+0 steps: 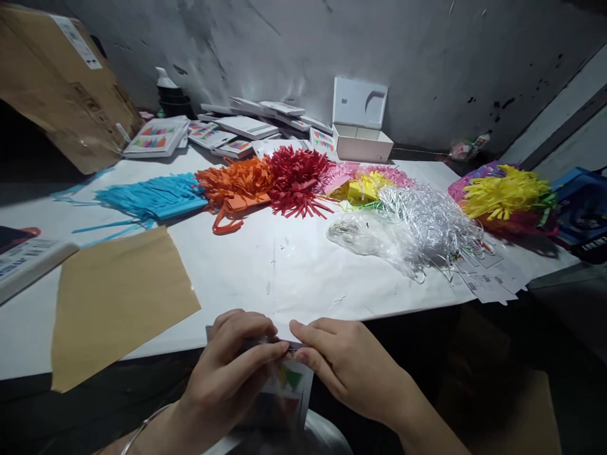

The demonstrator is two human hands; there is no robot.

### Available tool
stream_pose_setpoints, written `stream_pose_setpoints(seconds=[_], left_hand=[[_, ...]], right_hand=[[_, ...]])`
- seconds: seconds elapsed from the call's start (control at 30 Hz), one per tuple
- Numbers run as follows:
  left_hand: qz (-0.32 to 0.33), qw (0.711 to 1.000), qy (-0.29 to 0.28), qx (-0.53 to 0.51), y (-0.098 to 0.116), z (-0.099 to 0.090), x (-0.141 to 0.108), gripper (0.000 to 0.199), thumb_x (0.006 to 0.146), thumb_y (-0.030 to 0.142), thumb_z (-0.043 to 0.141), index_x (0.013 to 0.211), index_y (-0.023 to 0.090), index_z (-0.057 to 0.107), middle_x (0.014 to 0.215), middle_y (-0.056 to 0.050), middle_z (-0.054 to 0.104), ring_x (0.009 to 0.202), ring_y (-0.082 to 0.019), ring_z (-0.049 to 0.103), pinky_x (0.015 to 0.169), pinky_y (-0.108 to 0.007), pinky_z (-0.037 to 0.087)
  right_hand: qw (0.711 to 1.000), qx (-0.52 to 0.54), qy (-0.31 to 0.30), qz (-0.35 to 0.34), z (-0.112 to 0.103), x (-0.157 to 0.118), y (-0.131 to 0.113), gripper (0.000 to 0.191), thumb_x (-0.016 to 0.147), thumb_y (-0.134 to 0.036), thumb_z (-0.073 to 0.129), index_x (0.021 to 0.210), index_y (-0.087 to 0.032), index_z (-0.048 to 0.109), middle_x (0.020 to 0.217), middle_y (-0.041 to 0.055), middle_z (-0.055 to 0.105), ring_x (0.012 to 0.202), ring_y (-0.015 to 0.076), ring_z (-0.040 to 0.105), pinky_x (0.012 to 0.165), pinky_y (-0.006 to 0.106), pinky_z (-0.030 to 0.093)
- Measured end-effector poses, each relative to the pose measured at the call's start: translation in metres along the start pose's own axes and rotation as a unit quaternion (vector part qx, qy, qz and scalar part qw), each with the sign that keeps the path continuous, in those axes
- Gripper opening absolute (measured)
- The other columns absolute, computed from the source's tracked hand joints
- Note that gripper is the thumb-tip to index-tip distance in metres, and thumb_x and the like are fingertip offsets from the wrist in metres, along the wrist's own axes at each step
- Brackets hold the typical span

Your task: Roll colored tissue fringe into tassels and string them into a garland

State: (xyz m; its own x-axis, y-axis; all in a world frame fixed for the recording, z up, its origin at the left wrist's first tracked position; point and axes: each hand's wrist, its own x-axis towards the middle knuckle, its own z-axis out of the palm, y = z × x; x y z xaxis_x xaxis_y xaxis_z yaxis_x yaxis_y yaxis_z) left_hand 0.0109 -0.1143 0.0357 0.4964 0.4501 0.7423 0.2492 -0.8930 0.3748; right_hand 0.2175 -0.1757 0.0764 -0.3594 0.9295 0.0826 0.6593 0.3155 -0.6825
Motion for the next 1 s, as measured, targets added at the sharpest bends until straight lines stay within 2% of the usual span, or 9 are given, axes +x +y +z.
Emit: stream_pose_setpoints(seconds=[0.1, 0.2, 0.47, 0.57, 0.7, 0.77, 0.83, 0.9, 1.0], left_hand=[[0.004, 1.0, -0.009, -0.015, -0.003, -0.003, -0.001, 0.017, 0.091, 0.007, 0.056, 0.098, 0.02, 0.065, 0.089, -0.005, 0.064, 0.085, -0.019, 0.057, 0.078, -0.036, 0.041], [0.003, 1.0, -0.015, -0.017, -0.003, -0.004, -0.003, 0.019, 0.09, 0.006, 0.056, 0.1, 0.02, 0.065, 0.088, -0.004, 0.066, 0.085, -0.02, 0.058, 0.077, -0.035, 0.042], [-0.031, 0.999, -0.026, 0.03, -0.015, -0.014, -0.004, 0.019, 0.088, 0.012, 0.063, 0.1, 0.025, 0.07, 0.095, -0.003, 0.071, 0.088, -0.02, 0.064, 0.091, -0.041, 0.04], [-0.101, 0.993, -0.044, -0.03, -0.028, -0.022, -0.007, 0.017, 0.089, 0.017, 0.064, 0.099, 0.028, 0.072, 0.101, -0.004, 0.07, 0.089, -0.02, 0.065, 0.082, -0.035, 0.049], [-0.217, 0.946, -0.079, -0.229, -0.042, -0.021, -0.012, 0.01, 0.091, 0.02, 0.062, 0.094, 0.022, 0.072, 0.093, -0.006, 0.064, 0.079, -0.016, 0.065, 0.058, -0.022, 0.051], [-0.245, 0.937, -0.028, -0.247, -0.053, -0.017, -0.01, 0.009, 0.09, 0.023, 0.064, 0.088, 0.02, 0.072, 0.088, -0.005, 0.063, 0.078, -0.016, 0.063, 0.059, -0.021, 0.051], [-0.292, 0.93, 0.041, -0.22, -0.07, -0.013, -0.004, 0.012, 0.087, 0.029, 0.068, 0.081, 0.018, 0.071, 0.085, -0.004, 0.062, 0.077, -0.016, 0.062, 0.062, -0.023, 0.051], [-0.36, 0.905, 0.082, -0.209, -0.09, -0.008, 0.004, 0.021, 0.082, 0.038, 0.072, 0.079, 0.017, 0.07, 0.081, -0.003, 0.063, 0.075, -0.017, 0.061, 0.065, -0.024, 0.05], [-0.44, 0.86, 0.09, -0.241, -0.118, 0.005, 0.01, 0.035, 0.074, 0.05, 0.075, 0.081, 0.016, 0.066, 0.075, -0.001, 0.063, 0.068, -0.016, 0.058, 0.063, -0.026, 0.047]], right_hand=[[0.995, 0.089, 0.042, -0.028, 0.01, -0.01, 0.013, 0.036, 0.104, -0.027, 0.046, 0.139, -0.025, 0.057, 0.128, 0.0066, 0.068, 0.117, 0.0172, 0.065, 0.1, 0.031, 0.051], [0.982, 0.137, 0.125, -0.041, 0.022, -0.019, 0.025, 0.033, 0.101, -0.024, 0.051, 0.132, -0.025, 0.063, 0.125, 0.0072, 0.07, 0.116, 0.02, 0.066, 0.101, 0.036, 0.053], [0.947, 0.126, 0.291, -0.053, 0.056, -0.024, 0.03, 0.027, 0.086, -0.03, 0.076, 0.11, -0.022, 0.066, 0.106, 0.0097, 0.073, 0.095, 0.0223, 0.071, 0.079, 0.033, 0.06], [0.93, 0.126, 0.345, -0.024, 0.07, -0.022, 0.031, 0.013, 0.089, -0.024, 0.071, 0.096, -0.021, 0.061, 0.095, 0.0064, 0.07, 0.078, 0.0161, 0.068, 0.063, 0.025, 0.055], [0.926, 0.132, 0.354, 0.012, 0.075, -0.01, 0.037, 0.008, 0.094, -0.022, 0.062, 0.088, -0.021, 0.058, 0.09, 0.0046, 0.068, 0.074, 0.014, 0.065, 0.06, 0.023, 0.053], [0.925, 0.083, 0.37, 0.028, 0.072, 0.003, 0.038, 0.006, 0.097, -0.024, 0.057, 0.097, -0.02, 0.061, 0.104, 0.0099, 0.069, 0.093, 0.0196, 0.069, 0.073, 0.03, 0.058], [0.924, -0.017, 0.381, 0.015, 0.072, 0.019, 0.034, 0.024, 0.1, -0.024, 0.051, 0.123, -0.02, 0.058, 0.13, 0.0164, 0.062, 0.122, 0.0259, 0.06, 0.093, 0.042, 0.056], [0.933, -0.126, 0.334, -0.032, 0.081, 0.039, 0.029, 0.049, 0.099, -0.027, 0.053, 0.146, -0.019, 0.042, 0.149, 0.0184, 0.048, 0.142, 0.0298, 0.041, 0.109, 0.052, 0.044], [0.956, -0.225, 0.171, -0.071, 0.107, 0.069, 0.028, 0.086, 0.09, -0.047, 0.066, 0.158, -0.016, 0.022, 0.16, 0.0159, 0.03, 0.15, 0.035, 0.021, 0.117, 0.06, 0.03]])
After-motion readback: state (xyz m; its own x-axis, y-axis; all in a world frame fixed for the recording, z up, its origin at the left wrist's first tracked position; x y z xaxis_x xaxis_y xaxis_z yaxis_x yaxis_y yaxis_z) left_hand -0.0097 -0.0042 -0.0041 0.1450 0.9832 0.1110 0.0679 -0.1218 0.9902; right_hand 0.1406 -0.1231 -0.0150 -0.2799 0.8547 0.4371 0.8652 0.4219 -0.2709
